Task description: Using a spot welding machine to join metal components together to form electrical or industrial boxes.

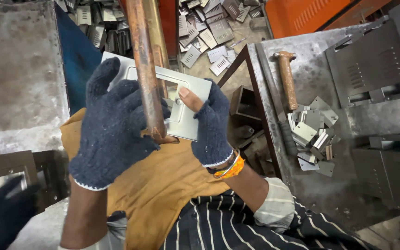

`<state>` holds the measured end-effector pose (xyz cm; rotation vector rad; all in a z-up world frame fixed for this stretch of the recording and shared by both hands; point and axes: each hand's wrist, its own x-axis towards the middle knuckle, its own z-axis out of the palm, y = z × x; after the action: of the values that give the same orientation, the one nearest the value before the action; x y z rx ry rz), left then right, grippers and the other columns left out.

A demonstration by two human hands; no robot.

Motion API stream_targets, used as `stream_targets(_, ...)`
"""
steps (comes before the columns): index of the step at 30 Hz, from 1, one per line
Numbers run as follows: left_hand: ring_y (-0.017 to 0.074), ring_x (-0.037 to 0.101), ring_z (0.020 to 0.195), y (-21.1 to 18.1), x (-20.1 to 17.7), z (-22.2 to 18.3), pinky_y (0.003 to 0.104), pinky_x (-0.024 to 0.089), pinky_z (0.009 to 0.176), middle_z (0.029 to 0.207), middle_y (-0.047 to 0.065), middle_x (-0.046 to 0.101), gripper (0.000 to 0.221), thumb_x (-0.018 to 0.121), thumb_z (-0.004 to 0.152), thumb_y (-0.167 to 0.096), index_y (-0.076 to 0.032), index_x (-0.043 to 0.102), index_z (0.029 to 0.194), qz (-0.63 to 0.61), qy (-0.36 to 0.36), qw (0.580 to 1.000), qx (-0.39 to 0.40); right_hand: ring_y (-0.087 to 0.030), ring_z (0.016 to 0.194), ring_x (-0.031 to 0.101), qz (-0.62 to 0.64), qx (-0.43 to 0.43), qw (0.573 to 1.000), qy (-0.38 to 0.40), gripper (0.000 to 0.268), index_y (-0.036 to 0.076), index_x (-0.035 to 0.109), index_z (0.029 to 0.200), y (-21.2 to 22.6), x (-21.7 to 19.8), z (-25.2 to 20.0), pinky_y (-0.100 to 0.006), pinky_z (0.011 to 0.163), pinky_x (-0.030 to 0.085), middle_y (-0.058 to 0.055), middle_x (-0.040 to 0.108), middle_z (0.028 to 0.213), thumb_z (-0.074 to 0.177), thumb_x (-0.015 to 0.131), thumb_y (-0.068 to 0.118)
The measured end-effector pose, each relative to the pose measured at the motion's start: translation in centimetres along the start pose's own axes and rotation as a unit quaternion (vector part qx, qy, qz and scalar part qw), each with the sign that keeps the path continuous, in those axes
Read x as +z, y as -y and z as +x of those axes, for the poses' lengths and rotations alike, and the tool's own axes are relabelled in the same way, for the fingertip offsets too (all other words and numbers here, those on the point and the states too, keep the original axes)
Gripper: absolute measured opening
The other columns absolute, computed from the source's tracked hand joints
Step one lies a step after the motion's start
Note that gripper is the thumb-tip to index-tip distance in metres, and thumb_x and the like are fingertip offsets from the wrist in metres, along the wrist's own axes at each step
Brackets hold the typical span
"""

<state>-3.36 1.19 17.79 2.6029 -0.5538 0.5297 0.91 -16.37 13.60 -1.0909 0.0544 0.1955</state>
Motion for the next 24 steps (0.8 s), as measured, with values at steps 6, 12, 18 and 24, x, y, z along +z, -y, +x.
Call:
stream_targets(6,0.0311,0.059,0.127,0.8,0.4,-0.3,0.058,0.03,0.121,0.122,0.008,0.07,0.056,0.084,0.058,-0.038,-0.013,0.073,0.107,-0.077,-0.006,0.997,0.03,-0.012,0.071,0.065,-0.001,-0.001,1.0,-0.014,0.023,0.001,0.064,0.101,-0.7,-0.2,-0.1,-0.028,0.063,0.055,-0.005,0.066,0.086,0.088,0.075,0.017)
stream_targets(12,0.0303,0.064,0.119,1.0,0.3,-0.1,0.058,0.033,0.121,0.11,0.005,0.072,0.051,0.08,0.064,-0.047,-0.017,0.076,0.105,-0.043,-0.009,0.997,0.058,-0.012,0.07,0.067,-0.013,-0.007,0.999,-0.032,0.025,0.001,0.064,0.1,-1.0,-0.2,0.1,-0.027,0.062,0.054,-0.005,0.068,0.085,0.087,0.076,0.018)
stream_targets(18,0.0277,0.067,0.112,1.0,0.4,-0.1,0.058,0.032,0.121,0.104,0.003,0.073,0.048,0.08,0.061,-0.049,-0.017,0.075,0.097,-0.053,0.008,0.998,0.017,-0.009,0.071,0.065,-0.039,-0.015,0.999,-0.031,0.025,0.002,0.067,0.099,-1.5,-0.5,0.5,-0.025,0.062,0.053,-0.004,0.069,0.084,0.086,0.077,0.021)
stream_targets(24,0.0285,0.065,0.115,0.6,0.2,-0.1,0.056,0.031,0.121,0.106,0.003,0.072,0.049,0.077,0.065,-0.053,-0.018,0.074,0.1,-0.074,-0.017,0.996,0.042,-0.01,0.071,0.065,-0.039,-0.021,0.999,-0.019,0.026,0.0,0.067,0.1,-1.9,-0.7,0.4,-0.025,0.062,0.051,-0.005,0.07,0.084,0.088,0.077,0.022)
